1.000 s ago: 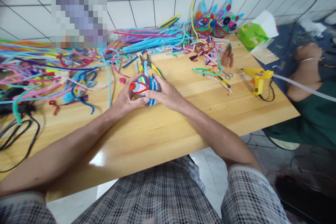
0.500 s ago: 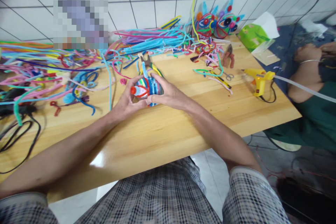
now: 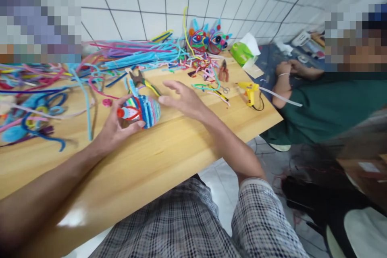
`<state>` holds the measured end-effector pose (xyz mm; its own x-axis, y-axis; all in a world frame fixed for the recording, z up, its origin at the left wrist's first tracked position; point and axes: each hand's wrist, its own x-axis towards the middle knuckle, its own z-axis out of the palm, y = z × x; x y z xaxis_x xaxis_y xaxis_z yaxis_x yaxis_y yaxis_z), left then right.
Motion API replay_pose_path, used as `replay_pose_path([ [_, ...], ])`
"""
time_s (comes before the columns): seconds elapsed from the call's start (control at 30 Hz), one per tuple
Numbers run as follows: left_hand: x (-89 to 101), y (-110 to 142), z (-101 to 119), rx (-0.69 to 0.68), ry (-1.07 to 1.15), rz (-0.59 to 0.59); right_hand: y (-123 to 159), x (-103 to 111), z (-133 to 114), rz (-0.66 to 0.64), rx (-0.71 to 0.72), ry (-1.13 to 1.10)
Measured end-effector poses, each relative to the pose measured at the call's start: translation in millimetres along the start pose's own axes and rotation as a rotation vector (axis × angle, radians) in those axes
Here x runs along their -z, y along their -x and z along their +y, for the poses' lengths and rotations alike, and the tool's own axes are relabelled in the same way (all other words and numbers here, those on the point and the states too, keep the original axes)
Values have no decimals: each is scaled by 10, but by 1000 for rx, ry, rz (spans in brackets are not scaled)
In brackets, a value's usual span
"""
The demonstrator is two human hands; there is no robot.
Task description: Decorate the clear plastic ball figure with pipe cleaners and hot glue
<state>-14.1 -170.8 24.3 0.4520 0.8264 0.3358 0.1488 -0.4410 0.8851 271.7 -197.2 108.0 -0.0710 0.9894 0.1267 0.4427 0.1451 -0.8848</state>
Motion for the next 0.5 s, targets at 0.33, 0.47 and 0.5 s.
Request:
replay_pose_path([
  [0.33,-40,26,-90,-123,18,-24,1025,1570,1224,1229,-355,457],
  [0.47,-42,21,-46,-118,-9,-27,957,1804,1382,1039,-515,526],
  [0.5,-43,19,-42,-114,-10,-30,916,1830,1356,980,-525,528],
])
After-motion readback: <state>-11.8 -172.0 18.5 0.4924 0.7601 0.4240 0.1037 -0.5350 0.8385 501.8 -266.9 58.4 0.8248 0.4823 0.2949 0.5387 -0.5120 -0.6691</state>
